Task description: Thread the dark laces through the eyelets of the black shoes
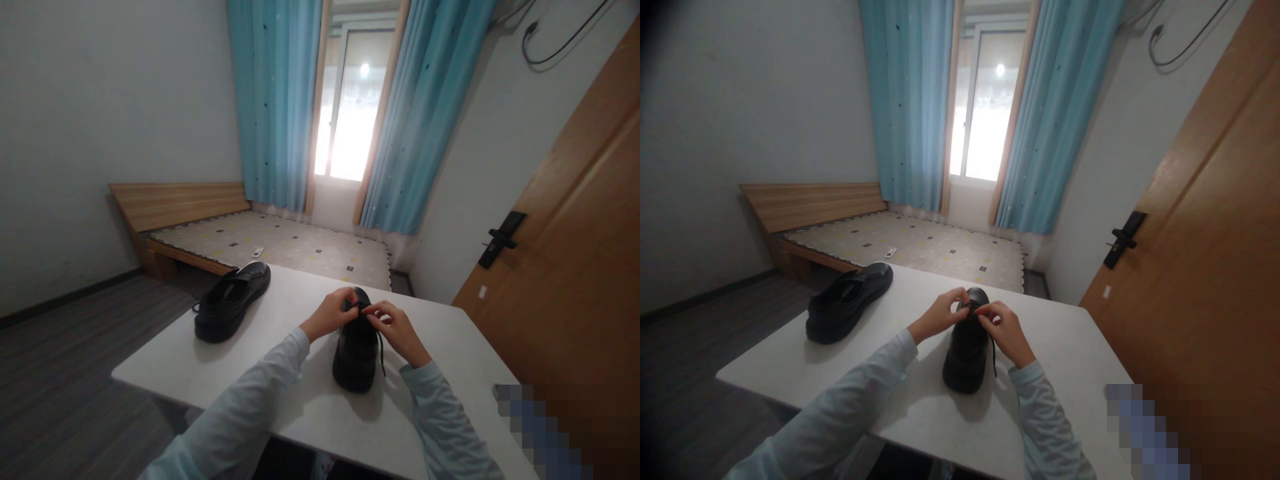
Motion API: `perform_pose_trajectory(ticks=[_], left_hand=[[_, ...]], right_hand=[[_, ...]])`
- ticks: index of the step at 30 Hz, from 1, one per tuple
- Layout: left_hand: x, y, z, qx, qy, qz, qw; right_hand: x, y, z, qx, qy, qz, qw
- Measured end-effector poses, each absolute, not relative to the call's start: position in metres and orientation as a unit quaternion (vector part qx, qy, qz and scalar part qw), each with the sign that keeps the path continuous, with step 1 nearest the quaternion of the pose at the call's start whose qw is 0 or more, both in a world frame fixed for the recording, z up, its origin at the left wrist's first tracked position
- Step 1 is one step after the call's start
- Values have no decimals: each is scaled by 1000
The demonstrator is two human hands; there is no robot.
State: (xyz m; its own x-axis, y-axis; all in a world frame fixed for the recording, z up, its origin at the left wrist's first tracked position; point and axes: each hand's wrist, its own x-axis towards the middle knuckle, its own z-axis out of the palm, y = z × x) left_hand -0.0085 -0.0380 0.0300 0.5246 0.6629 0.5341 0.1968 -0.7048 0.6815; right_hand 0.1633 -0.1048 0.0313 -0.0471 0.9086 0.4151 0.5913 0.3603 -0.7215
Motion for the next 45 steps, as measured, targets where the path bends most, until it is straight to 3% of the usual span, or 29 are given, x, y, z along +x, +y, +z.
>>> perform_pose_trajectory(ticks=[4,8,14,19,25,30,45], left_hand=[[-12,-28,19,736,271,455,421],[-15,-22,17,661,285,515,465],[-26,-15,16,524,441,607,403],[-33,-17,20,590,432,619,287],[-25,-34,21,747,277,500,340],[-19,-41,12,822,236,424,297],[-18,-44,10,825,257,419,278]], right_hand=[[156,-107,32,-522,-750,110,392],[150,-107,30,-538,-757,33,369],[144,-105,29,-551,-763,-22,337],[141,-103,28,-561,-768,-53,305],[141,-103,26,-549,-784,-96,272],[144,-101,23,-535,-789,-82,292],[147,-95,14,-523,-789,-32,321]])
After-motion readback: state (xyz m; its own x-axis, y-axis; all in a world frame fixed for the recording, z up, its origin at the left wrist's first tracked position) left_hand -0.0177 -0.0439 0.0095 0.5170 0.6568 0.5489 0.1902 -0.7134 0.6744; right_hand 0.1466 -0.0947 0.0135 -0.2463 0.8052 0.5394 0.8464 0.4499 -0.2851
